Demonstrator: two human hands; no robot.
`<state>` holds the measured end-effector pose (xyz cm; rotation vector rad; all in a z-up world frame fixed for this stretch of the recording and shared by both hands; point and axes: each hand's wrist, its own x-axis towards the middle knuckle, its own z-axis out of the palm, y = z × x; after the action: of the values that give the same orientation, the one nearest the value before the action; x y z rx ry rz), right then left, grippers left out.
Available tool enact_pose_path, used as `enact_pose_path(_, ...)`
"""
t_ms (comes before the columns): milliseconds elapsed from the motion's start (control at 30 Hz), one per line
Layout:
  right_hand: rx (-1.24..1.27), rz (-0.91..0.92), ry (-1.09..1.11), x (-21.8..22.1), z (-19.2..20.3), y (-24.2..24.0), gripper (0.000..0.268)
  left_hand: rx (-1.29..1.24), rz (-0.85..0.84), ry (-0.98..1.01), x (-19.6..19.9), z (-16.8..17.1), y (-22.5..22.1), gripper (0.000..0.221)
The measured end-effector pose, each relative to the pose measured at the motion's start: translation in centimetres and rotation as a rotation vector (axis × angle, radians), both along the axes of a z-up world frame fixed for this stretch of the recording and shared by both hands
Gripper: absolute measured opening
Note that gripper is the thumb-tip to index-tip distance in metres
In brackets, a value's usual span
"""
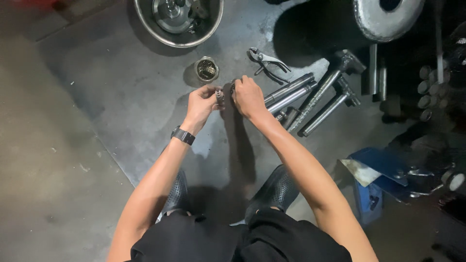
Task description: The recorder inspects and compares two mechanical bearings by hand in a workshop.
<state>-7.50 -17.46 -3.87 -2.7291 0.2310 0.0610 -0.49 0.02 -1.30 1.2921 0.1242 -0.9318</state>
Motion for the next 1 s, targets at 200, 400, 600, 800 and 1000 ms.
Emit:
enact_pose_path(200, 0.005, 0.052, 0.034, 0.3, 1.0, -0.4, 0.024, -0.080, 0.016, 0.091, 0.1, -1.5, 0.2, 0.029)
enact_pose_path(400, 0.283, -0.045, -0.038, -0.8, 3.5, -1.9, 0.026, -0.144, 0.020, 0.129, 0.1, -1.2, 0.4, 0.033)
enact_pose_path(600, 0.605, -0.301, -0.074, -1.2, 3.2, -2.6, 0.022, -0.166, 0.021, 0.155, 0.0, -1.6, 0.3, 0.035)
enact_pose_path(800, 0.774, -0.265, 0.061, -0.2, 7.1, -1.4, 0.021, -0.098, -0.034, 0.068, -0.1, -1.8, 0.3, 0.033)
enact_pose_path(1000, 0.809, -0.291, 0.086, -0.1, 6.1, -1.3, 0.020, -0.111, -0.125, 0.040, 0.4, 1.0, -0.7, 0.028)
